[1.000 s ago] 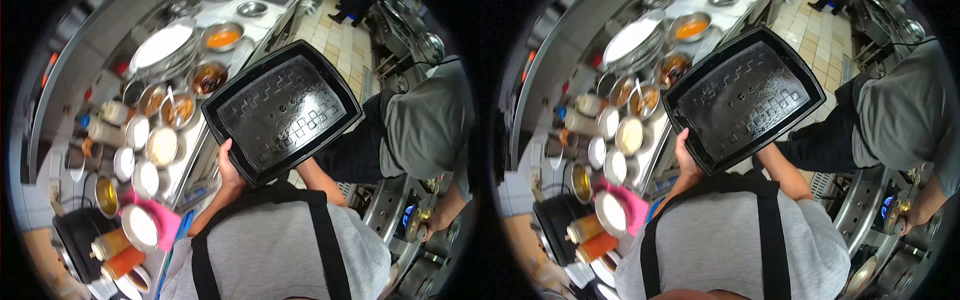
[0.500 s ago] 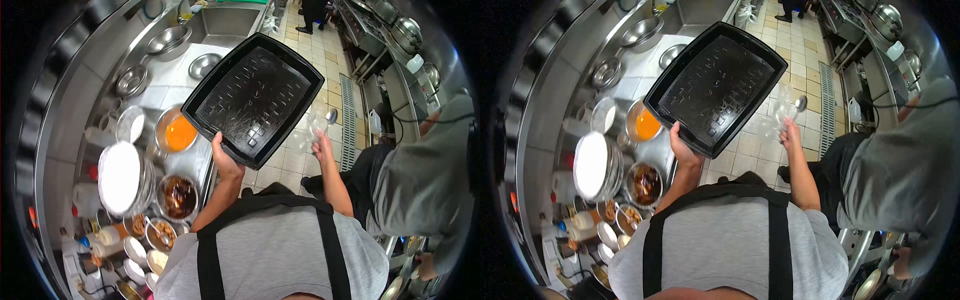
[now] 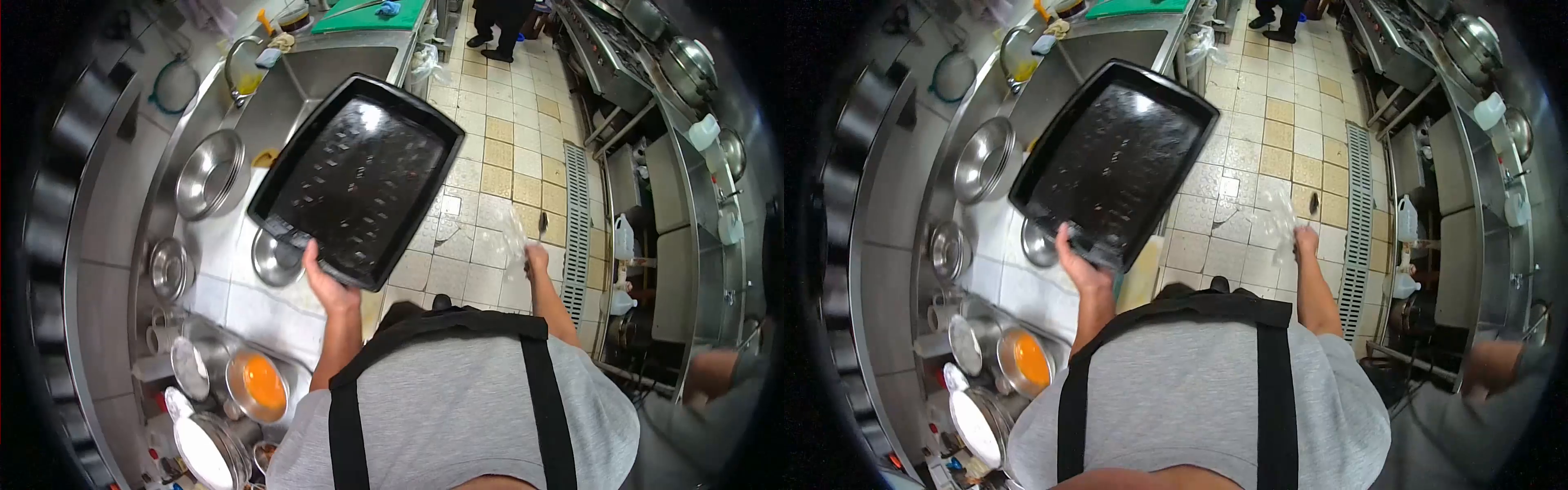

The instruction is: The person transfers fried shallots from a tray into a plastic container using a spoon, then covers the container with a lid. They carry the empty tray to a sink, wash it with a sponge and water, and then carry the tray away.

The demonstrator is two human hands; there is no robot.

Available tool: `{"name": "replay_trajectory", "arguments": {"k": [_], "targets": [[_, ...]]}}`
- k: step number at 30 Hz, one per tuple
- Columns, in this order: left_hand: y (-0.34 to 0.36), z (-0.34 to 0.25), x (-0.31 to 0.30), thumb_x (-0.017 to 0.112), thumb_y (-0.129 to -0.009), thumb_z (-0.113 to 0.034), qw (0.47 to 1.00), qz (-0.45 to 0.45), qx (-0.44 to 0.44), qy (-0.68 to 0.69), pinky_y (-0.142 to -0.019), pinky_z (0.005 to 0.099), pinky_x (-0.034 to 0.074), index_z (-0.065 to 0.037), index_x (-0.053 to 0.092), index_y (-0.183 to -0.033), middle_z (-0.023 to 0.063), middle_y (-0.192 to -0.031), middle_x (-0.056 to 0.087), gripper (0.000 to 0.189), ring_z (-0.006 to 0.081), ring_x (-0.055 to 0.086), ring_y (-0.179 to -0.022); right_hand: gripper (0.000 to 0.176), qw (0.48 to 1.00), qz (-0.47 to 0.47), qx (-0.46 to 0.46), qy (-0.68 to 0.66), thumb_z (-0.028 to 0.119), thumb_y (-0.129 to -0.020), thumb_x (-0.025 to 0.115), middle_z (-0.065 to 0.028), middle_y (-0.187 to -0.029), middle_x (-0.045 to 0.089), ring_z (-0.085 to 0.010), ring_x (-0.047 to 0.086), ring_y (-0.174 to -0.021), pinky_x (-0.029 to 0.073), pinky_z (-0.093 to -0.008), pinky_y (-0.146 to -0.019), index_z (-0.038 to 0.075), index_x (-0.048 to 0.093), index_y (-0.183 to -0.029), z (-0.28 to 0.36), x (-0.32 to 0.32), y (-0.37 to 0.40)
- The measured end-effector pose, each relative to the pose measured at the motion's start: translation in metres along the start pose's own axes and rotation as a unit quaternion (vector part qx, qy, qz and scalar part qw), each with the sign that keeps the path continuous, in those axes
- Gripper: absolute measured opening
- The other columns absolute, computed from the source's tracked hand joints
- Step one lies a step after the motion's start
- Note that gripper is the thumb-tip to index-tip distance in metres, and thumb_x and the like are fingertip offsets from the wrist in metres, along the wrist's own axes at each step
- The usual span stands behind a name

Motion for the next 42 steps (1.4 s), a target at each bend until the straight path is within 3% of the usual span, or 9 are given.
{"name": "replay_trajectory", "arguments": {"k": [11,15,19,25,28,30,33,37,42], "targets": [[-0.190,0.029,0.077,0.048,-0.088,-0.041,0.994,-0.088,0.044,-0.035,-0.088,0.0379,0.046,-0.003,0.053,-0.121,0.0098,-0.117,0.058,0.051,0.0265,0.057,-0.103,0.012,0.991,0.051,-0.084,-0.087,0.020,-0.076,0.059,-0.0043,-0.054,0.046,-0.0161,0.045,-0.040,0.030,-0.0312,-0.034,0.009,0.054,-0.076,0.293,0.184,-0.204],[-0.257,0.041,0.133,0.051,-0.087,-0.043,0.991,-0.115,0.053,-0.051,-0.091,0.0385,0.045,-0.003,0.052,-0.123,0.0097,-0.120,0.057,0.054,0.0272,0.056,-0.106,0.020,0.991,-0.028,-0.118,0.055,0.024,-0.079,0.057,-0.0159,-0.076,0.066,-0.0297,0.063,-0.062,0.050,-0.0403,-0.058,0.007,0.063,-0.088,0.370,0.236,-0.265],[-0.305,0.056,0.181,0.055,-0.084,-0.044,0.987,-0.128,0.076,-0.056,-0.095,0.0408,0.043,-0.002,0.046,-0.130,0.0129,-0.129,0.052,0.063,0.0306,0.053,-0.112,0.021,0.957,-0.097,-0.238,0.135,0.023,-0.081,0.056,-0.0197,-0.092,0.065,-0.0402,0.061,-0.090,0.048,-0.0470,-0.078,0.008,0.064,-0.094,0.438,0.312,-0.345],[-0.339,0.098,0.231,0.051,-0.084,-0.050,0.958,-0.248,0.122,-0.082,-0.099,0.0454,0.038,-0.006,0.041,-0.136,0.0127,-0.137,0.043,0.069,0.0335,0.045,-0.120,0.022,0.963,-0.088,-0.169,0.191,0.021,-0.081,0.055,-0.0210,-0.103,0.061,-0.0395,0.060,-0.095,0.048,-0.0470,-0.082,0.009,0.064,-0.098,0.539,0.452,-0.418],[-0.352,0.116,0.249,0.049,-0.085,-0.050,0.954,-0.273,0.092,-0.083,-0.100,0.0449,0.036,-0.006,0.040,-0.136,0.0124,-0.137,0.043,0.068,0.0331,0.044,-0.121,0.030,0.964,-0.088,-0.202,0.149,0.020,-0.074,0.059,-0.0274,-0.087,0.063,-0.0437,0.061,-0.086,0.048,-0.0480,-0.079,0.005,0.063,-0.099,0.556,0.529,-0.454],[-0.367,0.131,0.288,0.048,-0.086,-0.050,0.938,-0.312,0.109,-0.107,-0.100,0.0447,0.036,-0.006,0.040,-0.136,0.0122,-0.137,0.043,0.067,0.0327,0.044,-0.121,0.031,0.963,0.018,-0.211,0.169,0.021,-0.084,0.051,-0.0198,-0.085,0.064,-0.0362,0.063,-0.086,0.050,-0.0463,-0.077,0.008,0.063,-0.110,0.563,0.580,-0.477],[-0.389,0.145,0.326,0.048,-0.087,-0.049,0.924,-0.344,0.125,-0.115,-0.100,0.0443,0.036,-0.006,0.040,-0.136,0.0119,-0.137,0.043,0.066,0.0319,0.044,-0.121,0.046,0.933,0.303,-0.075,-0.177,0.023,-0.086,0.050,-0.0135,-0.074,0.063,-0.0263,0.060,-0.062,0.050,-0.0404,-0.056,0.009,0.050,-0.130,0.548,0.645,-0.513],[-0.404,0.148,0.335,0.046,-0.089,-0.046,0.924,-0.328,0.166,-0.103,-0.101,0.0434,0.035,-0.004,0.041,-0.135,0.0115,-0.138,0.042,0.062,0.0307,0.044,-0.121,0.067,0.916,0.389,-0.007,-0.092,0.021,-0.087,0.050,-0.0095,-0.067,0.062,-0.0118,0.035,-0.034,0.026,-0.0291,-0.031,0.016,0.020,-0.147,0.581,0.592,-0.481],[-0.428,0.146,0.340,0.047,-0.089,-0.046,0.933,-0.310,0.169,-0.070,-0.103,0.0426,0.033,-0.002,0.044,-0.132,0.0117,-0.135,0.045,0.061,0.0303,0.045,-0.120,0.060,0.911,0.393,-0.055,-0.110,0.017,-0.084,0.052,-0.0095,-0.073,0.063,-0.0105,0.034,-0.034,0.025,-0.0264,-0.032,0.014,0.035,-0.142,0.596,0.525,-0.486]]}}
Point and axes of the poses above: each hand's wrist, its own y-axis away from the middle knuckle, its own x-axis out of the palm, z = x × y, the point moved 3 cm from there along -y, towards the middle knuckle
